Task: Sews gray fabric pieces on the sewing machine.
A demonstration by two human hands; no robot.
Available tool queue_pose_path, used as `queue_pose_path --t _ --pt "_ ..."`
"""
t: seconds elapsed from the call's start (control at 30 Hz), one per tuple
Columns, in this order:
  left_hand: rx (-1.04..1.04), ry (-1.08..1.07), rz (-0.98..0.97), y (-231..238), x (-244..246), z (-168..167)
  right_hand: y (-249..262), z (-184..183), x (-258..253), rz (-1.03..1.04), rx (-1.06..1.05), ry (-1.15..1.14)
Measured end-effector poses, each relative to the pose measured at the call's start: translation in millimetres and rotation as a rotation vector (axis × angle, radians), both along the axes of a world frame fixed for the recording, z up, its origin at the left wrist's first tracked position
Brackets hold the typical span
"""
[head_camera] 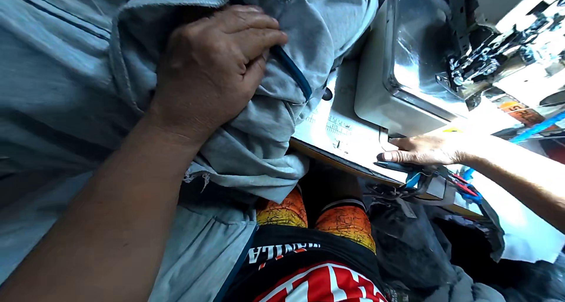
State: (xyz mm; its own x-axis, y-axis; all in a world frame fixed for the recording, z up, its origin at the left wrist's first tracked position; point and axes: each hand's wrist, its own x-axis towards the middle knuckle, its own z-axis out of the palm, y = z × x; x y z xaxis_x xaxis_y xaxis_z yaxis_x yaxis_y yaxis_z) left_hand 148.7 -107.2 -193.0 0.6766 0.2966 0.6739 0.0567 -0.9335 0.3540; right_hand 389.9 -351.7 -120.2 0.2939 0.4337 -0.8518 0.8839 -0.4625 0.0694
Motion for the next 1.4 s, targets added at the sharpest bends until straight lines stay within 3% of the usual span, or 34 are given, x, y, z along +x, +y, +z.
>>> queue_pose_path --t 0.37,0.43,0.53,0.6,0.8,0.93,1.4 --pt "-0.015 0.0 0.019 -1.6 -0.9 -0.4 -18.9 -16.2 14.7 -0.065 0.071 0.057" --pt "-0.015 -0.005 0.008 -0.9 0.8 0.8 -27.3 -13.9 6.1 0.023 0.237 -0.031" --pt "-0.017 -0.009 0.006 -0.8 0.1 -0.5 -44.8 -19.6 -4.4 0.297 0.645 -0.229" --pt "-0.014 -0.003 0.013 -1.4 0.2 0.2 -47.7 -22.0 -6.7 0.302 0.768 -0.219" --pt "-0.004 0.008 0.023 -1.6 0.0 0.0 -39.5 -19.0 3.7 0.192 0.494 0.017" --pt "-0.004 -0.004 0.022 -1.6 -0.3 -0.2 -35.1 -16.9 8.8 0.211 0.421 0.047" --pt "-0.011 -0.003 0.021 -0.3 -1.7 -1.5 -13.0 -20.5 10.5 -0.021 0.086 0.056"
